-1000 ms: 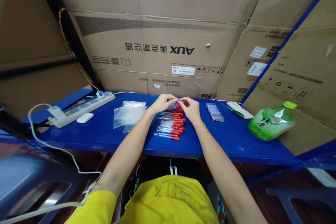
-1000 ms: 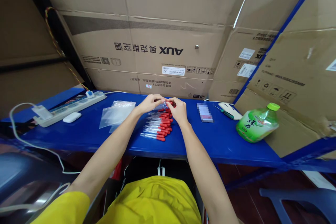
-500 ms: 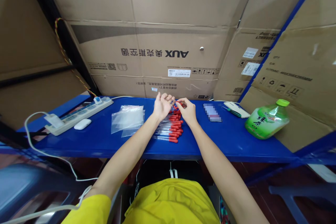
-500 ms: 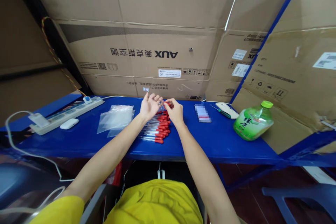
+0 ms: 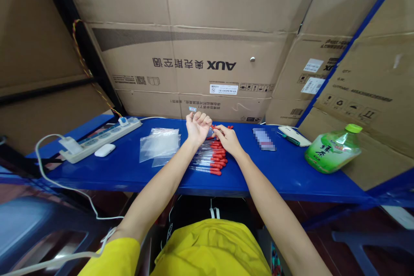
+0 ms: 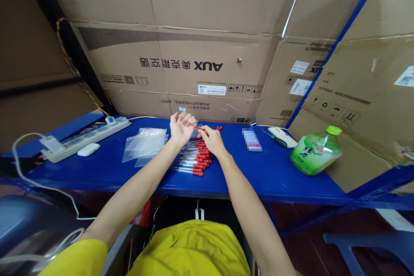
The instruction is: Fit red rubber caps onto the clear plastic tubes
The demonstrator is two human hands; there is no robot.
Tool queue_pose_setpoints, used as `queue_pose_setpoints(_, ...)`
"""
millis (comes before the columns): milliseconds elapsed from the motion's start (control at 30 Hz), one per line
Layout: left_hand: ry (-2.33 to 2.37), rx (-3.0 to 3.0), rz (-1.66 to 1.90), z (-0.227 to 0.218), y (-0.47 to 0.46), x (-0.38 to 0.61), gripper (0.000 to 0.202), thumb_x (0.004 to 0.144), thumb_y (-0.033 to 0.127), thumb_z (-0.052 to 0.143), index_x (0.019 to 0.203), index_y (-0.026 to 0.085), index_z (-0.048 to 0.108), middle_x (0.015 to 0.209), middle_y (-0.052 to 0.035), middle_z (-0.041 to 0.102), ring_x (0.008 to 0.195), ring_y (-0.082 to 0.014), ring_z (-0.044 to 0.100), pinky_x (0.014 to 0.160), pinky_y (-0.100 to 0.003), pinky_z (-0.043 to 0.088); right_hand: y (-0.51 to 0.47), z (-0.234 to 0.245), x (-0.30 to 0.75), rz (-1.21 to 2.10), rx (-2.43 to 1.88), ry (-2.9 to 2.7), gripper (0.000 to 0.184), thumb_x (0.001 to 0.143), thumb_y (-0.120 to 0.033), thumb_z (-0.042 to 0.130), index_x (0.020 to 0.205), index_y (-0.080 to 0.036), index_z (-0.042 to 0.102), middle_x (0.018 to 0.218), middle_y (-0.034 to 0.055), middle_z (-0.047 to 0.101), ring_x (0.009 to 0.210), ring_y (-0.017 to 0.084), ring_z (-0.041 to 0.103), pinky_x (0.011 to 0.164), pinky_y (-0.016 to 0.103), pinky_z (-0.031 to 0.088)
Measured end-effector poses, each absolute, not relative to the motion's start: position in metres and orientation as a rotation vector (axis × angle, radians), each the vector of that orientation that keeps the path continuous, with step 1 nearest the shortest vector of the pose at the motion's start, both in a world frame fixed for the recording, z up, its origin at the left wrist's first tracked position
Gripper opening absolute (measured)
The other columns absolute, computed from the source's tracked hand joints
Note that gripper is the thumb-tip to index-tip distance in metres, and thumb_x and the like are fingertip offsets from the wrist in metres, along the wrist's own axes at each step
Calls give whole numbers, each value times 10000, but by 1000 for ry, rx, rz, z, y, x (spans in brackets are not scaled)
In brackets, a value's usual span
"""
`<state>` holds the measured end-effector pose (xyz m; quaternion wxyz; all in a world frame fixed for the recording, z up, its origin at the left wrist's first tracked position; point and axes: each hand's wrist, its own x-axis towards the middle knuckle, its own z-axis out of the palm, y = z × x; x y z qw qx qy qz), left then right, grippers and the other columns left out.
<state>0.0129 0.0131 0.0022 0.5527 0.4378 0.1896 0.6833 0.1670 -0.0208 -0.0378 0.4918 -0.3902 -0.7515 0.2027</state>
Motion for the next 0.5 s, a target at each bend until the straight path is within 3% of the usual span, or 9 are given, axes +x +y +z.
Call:
queue_pose_setpoints(167,395,979,1611,2,11,13,532,1048,528,253,619,216,217,562,23,175,527,-136,207,559,-306,365,-23,-36,166,467,-938,-1824,321,992,-502,526,901,-228,666,778,22,767,628,166,672,686,277,501)
queue_pose_setpoints(500,315,957,1570,0,7,18,550,1052,556,246,621,216,210,545,34,134,504,-126,161,483,-286,304,-28,-34,167,353,-948,-1861,322,1012,-475,517,889,-232,688,756,19,760,631,172,684,676,270,490)
